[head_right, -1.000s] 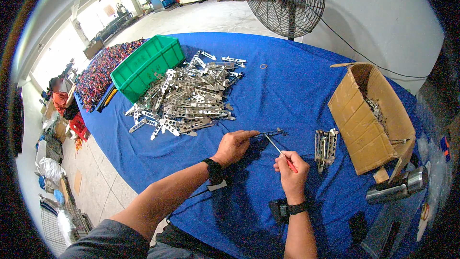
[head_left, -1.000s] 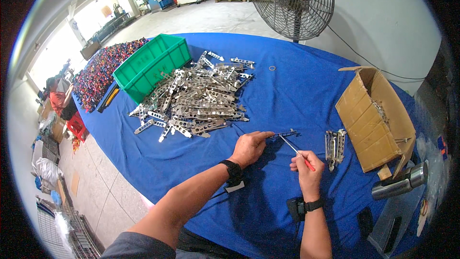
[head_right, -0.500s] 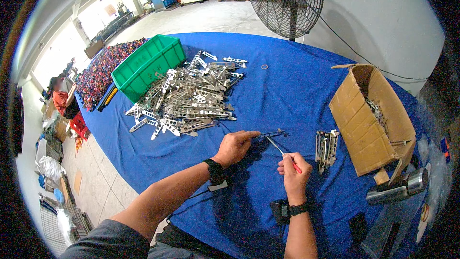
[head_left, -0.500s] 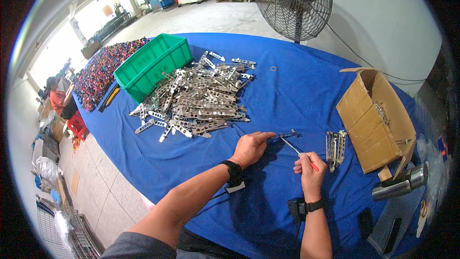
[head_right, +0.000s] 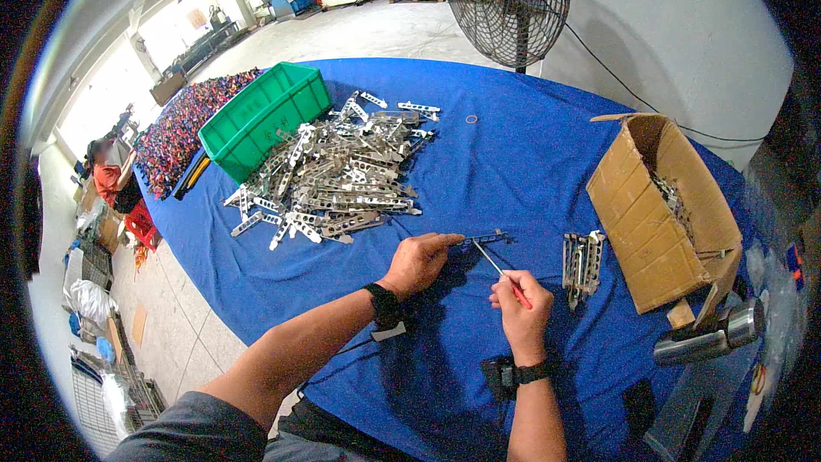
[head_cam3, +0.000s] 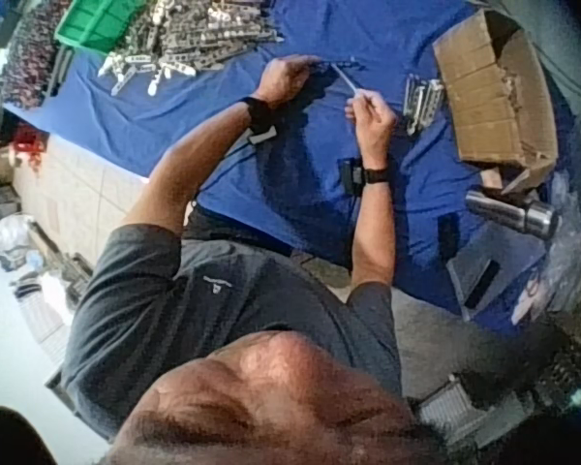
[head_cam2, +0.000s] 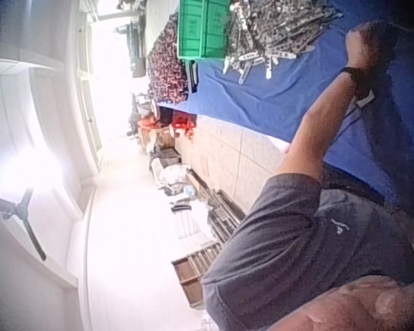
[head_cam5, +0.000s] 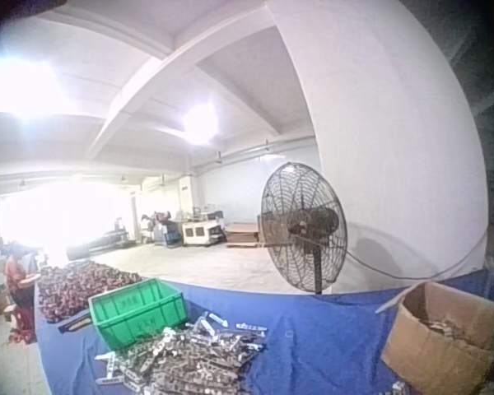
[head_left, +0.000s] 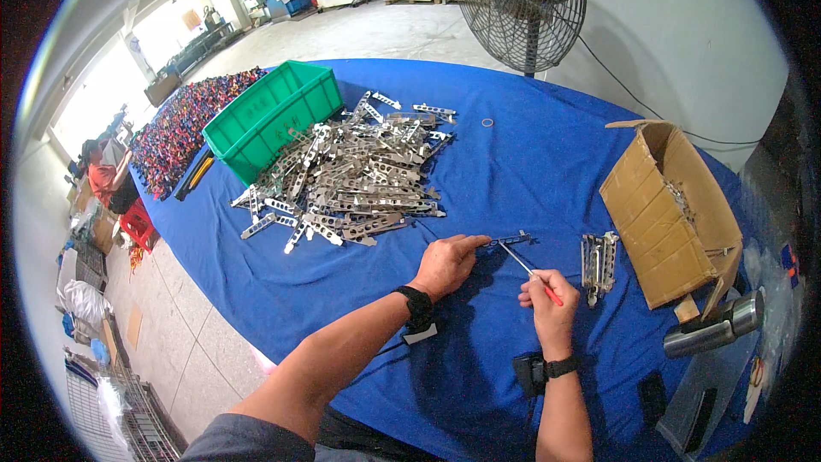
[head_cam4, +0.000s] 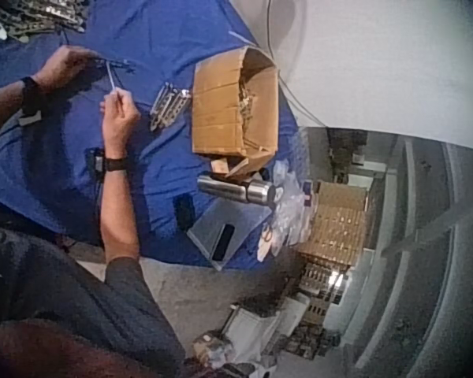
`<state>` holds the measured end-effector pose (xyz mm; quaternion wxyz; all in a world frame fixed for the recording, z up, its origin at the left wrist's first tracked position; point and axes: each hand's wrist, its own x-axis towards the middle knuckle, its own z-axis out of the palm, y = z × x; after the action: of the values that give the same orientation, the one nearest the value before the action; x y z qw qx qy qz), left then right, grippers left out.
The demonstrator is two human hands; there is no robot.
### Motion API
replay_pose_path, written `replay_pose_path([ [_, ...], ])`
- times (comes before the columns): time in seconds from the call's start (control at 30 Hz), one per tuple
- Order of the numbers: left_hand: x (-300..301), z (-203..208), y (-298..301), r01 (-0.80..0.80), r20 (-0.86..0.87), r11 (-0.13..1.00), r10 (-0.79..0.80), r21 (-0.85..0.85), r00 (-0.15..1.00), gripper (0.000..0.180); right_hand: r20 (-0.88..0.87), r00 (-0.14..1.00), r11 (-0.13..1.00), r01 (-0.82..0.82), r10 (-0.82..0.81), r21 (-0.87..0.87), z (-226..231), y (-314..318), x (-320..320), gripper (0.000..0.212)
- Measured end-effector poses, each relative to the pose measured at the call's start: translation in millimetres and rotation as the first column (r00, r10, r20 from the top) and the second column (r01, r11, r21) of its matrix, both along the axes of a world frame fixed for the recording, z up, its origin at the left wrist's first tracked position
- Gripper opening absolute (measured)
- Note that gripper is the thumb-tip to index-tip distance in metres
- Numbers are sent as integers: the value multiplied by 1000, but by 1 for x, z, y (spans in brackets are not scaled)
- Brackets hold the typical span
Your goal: The person is using a small tool to assemble or attach small pins/screws to metal hardware brackets at a workbench.
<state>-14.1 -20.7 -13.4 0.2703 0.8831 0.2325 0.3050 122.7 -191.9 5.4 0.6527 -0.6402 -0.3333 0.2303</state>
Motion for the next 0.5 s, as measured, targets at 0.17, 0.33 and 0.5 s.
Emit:
replay_pose_path([
  [0.17, 1, 3, -2, -1, -27, 1000, 1, -12, 1000, 32, -31, 999, 999, 34, -35, -18, -5, -3, 7, 12],
  [0.33, 0, 5, -1, -6, -34, 1000, 5, -19, 999, 32, -39, 999, 1000, 10, -10, 3, -3, -1, 4, 14],
  [0.5, 1, 3, -2, 18, 24, 1000, -17, -19, 1000, 30, -27, 998, 998, 64, -64, -23, 0, -2, 3, 18],
])
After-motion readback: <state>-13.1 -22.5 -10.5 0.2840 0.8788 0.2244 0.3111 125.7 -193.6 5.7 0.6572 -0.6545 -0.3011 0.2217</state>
